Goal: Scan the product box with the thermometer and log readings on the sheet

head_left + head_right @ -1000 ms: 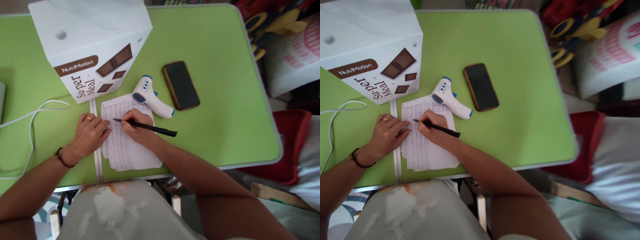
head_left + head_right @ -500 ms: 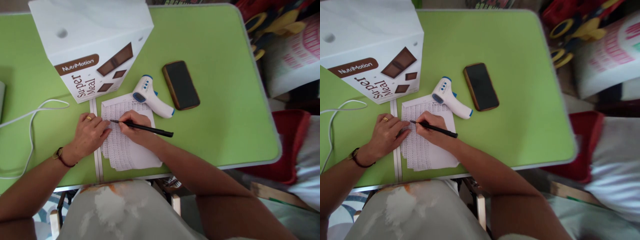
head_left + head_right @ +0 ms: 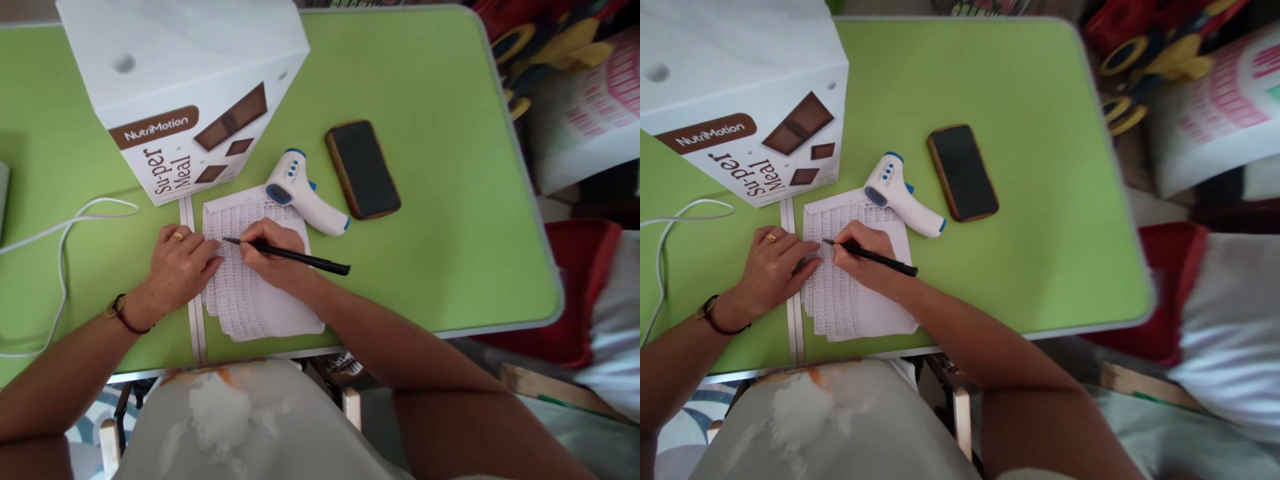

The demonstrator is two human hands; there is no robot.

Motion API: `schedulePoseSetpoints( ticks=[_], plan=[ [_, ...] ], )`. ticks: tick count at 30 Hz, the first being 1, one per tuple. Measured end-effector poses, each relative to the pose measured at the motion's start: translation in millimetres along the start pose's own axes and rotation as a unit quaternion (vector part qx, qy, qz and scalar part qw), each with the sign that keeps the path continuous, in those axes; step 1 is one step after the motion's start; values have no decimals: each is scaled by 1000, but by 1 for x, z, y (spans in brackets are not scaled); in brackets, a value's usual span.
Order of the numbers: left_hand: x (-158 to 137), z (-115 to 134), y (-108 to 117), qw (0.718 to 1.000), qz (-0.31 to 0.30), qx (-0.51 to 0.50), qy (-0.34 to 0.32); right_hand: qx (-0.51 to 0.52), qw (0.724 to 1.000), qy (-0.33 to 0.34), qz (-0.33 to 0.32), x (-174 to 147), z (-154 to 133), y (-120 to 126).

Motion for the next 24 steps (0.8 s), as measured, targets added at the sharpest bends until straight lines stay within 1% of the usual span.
schedulePoseSetpoints(
  ticks=[7,12,18,24],
  plan=[
    [-1,-2,-1,1000,-4,-3,3,-4,1000,-21,-10,0,2,-1],
    [0,0,1,1000,6,1,-4,-9,1000,-6,-1,1,-1,1],
    [0,-2,-2,1000,-8,0,3,-17,1000,2,2,0,-2,1],
    [-1,-2,-2,1000,-8,0,2,-13,1000,-25,-7,0,5,1]
  ],
)
Point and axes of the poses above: each hand's wrist, its own x-axis towards the middle knuckle, its own y-axis out of the back of the hand, z = x × y, the point moved 10 cm from there along x, towards the middle knuckle, and after that the axes turned 8 degrees about -z, right-handed, at the moved point
